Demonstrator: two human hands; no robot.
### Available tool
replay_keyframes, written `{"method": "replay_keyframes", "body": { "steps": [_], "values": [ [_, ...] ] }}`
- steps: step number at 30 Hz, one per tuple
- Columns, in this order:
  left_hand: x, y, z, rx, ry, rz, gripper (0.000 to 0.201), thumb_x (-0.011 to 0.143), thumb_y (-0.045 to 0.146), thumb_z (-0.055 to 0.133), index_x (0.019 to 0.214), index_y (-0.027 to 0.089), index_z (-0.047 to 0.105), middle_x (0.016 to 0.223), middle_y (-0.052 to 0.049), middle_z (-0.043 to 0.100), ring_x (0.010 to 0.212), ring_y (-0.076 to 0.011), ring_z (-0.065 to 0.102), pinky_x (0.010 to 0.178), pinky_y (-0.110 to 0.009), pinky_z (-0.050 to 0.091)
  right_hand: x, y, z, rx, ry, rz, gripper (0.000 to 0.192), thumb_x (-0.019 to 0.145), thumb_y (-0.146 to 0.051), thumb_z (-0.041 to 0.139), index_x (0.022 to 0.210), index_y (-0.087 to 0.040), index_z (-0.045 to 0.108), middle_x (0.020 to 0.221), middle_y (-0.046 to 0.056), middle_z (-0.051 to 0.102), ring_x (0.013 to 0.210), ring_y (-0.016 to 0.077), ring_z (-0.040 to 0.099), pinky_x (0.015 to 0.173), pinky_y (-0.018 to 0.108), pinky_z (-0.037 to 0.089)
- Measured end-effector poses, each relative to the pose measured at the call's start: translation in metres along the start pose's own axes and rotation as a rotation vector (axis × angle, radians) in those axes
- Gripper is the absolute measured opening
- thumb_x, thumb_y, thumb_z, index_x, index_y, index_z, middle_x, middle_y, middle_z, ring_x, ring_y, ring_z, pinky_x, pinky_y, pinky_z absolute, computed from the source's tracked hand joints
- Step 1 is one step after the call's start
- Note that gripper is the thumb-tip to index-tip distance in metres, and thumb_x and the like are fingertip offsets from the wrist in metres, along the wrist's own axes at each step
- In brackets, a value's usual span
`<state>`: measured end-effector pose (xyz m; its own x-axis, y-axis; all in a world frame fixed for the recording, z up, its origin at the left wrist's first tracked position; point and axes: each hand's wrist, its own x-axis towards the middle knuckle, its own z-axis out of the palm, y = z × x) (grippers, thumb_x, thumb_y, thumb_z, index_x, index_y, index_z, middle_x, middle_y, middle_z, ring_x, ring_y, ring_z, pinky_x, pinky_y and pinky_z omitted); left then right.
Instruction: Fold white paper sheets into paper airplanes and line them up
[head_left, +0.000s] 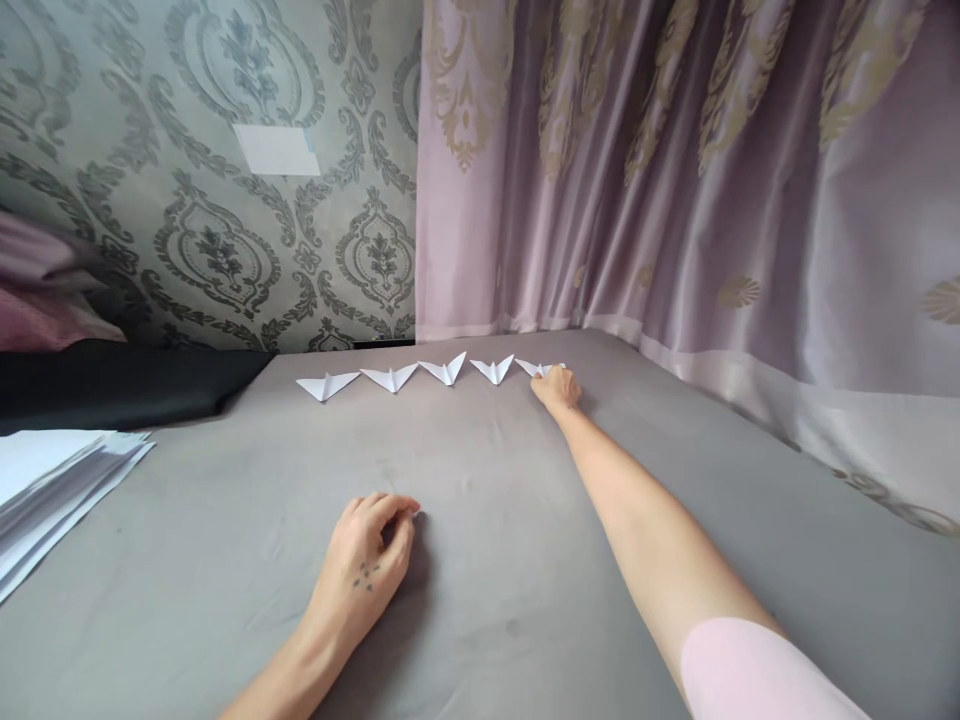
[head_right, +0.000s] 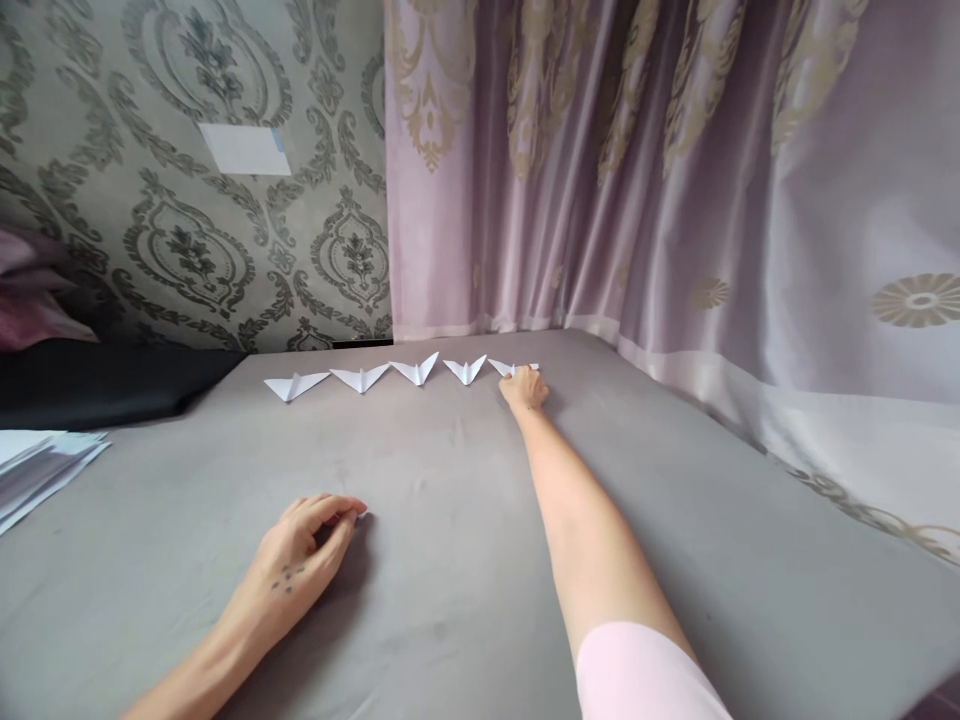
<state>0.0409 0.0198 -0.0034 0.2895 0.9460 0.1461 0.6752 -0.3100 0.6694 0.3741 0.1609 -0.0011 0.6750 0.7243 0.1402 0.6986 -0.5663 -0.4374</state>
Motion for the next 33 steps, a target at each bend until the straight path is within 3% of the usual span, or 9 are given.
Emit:
{"method": "replay_keyframes", "body": {
  "steps": [13,23,29,33],
  "values": [
    [0.000,0.005,-0.005,0.021,-0.008,0.003,0.032,0.081,0.037,0.040,0.083,0.022,0.069,0.087,-0.006,0.070,0.084,-0.0244,0.059,0.074,-0.035,0.047,-0.028,0.031,-0.020,0.004,-0.024,-0.010,0.032,0.081,-0.029,0.052,0.107,-0.016,0.065,0.107,0.015,0.068,0.101,0.0275,0.064,0.080,0.034,0.048],
    [-0.003,0.003,-0.006,0.058,-0.025,0.067,0.033,0.085,0.033,0.038,0.088,0.020,0.068,0.090,-0.007,0.069,0.090,-0.0252,0.057,0.079,-0.036,0.046,-0.055,0.035,-0.022,-0.032,-0.068,-0.076,0.025,0.082,-0.024,0.051,0.100,-0.020,0.067,0.097,0.010,0.069,0.093,0.0238,0.065,0.077,0.032,0.047],
    [-0.003,0.003,-0.006,0.053,-0.025,0.072,0.032,0.084,0.030,0.038,0.087,0.019,0.068,0.090,-0.008,0.069,0.092,-0.0254,0.057,0.080,-0.036,0.046,-0.043,0.025,-0.017,-0.049,0.032,-0.175,0.037,0.089,-0.024,0.042,0.120,-0.023,0.061,0.126,0.010,0.054,0.116,0.0223,0.051,0.093,0.029,0.041],
    [-0.002,0.002,-0.005,0.052,-0.027,0.075,0.032,0.085,0.031,0.037,0.086,0.019,0.067,0.089,-0.008,0.068,0.090,-0.0253,0.057,0.080,-0.036,0.046,-0.030,0.019,-0.007,-0.071,0.020,-0.230,0.040,0.090,-0.025,0.042,0.125,-0.022,0.060,0.131,0.009,0.051,0.120,0.0242,0.045,0.101,0.030,0.035]
  ]
}}
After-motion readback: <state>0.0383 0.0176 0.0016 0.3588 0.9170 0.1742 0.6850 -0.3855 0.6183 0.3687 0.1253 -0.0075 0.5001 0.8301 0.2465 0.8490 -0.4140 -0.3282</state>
